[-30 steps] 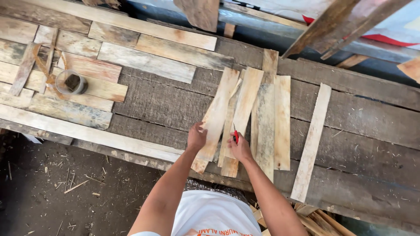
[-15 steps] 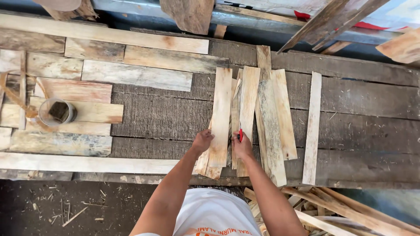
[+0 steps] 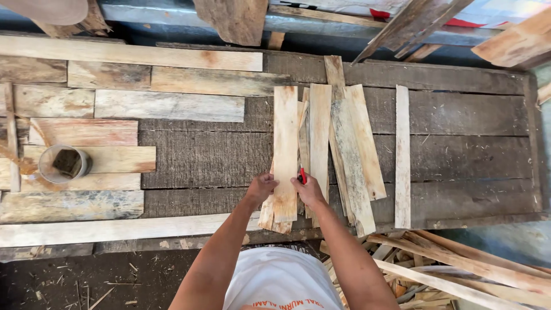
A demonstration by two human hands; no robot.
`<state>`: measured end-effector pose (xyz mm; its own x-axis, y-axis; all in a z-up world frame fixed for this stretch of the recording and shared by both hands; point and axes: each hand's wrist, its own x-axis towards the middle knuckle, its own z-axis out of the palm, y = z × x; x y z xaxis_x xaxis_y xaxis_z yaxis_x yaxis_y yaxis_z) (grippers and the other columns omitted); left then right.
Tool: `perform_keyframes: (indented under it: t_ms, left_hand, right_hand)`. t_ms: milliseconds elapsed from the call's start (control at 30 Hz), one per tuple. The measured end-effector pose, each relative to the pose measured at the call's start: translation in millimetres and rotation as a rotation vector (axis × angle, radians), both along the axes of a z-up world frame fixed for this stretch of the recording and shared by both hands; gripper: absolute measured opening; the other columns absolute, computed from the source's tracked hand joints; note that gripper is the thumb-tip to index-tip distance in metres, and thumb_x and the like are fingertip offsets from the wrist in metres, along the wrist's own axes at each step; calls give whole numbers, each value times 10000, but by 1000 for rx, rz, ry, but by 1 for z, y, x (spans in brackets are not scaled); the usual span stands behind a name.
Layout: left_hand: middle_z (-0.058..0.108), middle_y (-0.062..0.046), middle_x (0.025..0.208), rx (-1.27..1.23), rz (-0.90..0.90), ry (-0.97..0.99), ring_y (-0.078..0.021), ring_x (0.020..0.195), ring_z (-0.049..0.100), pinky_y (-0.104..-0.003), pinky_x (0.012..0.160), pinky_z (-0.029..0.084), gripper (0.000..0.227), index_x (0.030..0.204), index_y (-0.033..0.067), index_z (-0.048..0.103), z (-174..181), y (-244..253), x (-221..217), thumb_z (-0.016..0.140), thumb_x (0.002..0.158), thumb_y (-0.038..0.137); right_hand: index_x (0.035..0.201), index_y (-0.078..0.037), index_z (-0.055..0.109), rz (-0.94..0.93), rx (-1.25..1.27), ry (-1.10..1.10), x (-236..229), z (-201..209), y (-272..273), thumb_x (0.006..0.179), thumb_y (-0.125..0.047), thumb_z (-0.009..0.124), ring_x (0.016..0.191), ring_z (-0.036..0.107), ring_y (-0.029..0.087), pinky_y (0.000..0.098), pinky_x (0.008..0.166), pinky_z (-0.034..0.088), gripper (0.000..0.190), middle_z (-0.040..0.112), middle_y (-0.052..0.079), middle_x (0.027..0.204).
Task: Measuring and cutting thin wood planks with a utility knife to fit a patterned surface.
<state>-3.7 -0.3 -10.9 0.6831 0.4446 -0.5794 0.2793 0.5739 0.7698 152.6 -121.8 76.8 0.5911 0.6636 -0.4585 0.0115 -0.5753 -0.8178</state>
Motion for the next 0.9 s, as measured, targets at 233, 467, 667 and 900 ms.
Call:
perform_keyframes:
  t_ms: [233, 467, 667, 900]
  left_hand:
    - [721, 21, 823, 52, 132, 8, -61, 682, 584, -239, 646, 479, 179, 1058, 62, 719, 47, 8, 2, 693, 971, 215]
    - [731, 8, 834, 70, 131, 113, -75, 709, 623, -250, 668, 514, 188, 1027, 46, 714, 51, 9, 19, 688, 972, 224]
    - [701, -25, 821, 76, 102, 18, -96, 707, 603, -273, 661, 501, 174, 1067, 36, 690, -13, -7, 37, 659, 1007, 197]
    - [741, -68, 837, 535, -16, 263, -192, 748, 721, -341, 741, 563, 359, 1300, 93, 686, 46, -29, 69, 572, 979, 208]
  right_hand:
    - [952, -33, 671, 168, -115, -116, 9, 18, -1, 910, -299, 757, 627, 506, 138, 336, 624, 474, 283, 588, 18, 669]
    - [999, -44, 720, 117, -185, -50, 21, 38, 2, 911, -343, 759, 665, 589, 159, 346, 653, 503, 314, 665, 41, 737]
    - [1046, -48, 752, -40, -50, -280, 60, -10, -24, 894, -381, 771, 840, 698, 209, 375, 793, 558, 367, 735, 96, 926]
    - [1369, -61, 577, -302, -318, -582, 131, 1, -70, 773, -395, 865, 1148, 583, 378, 461, 982, 510, 741, 516, 211, 1329]
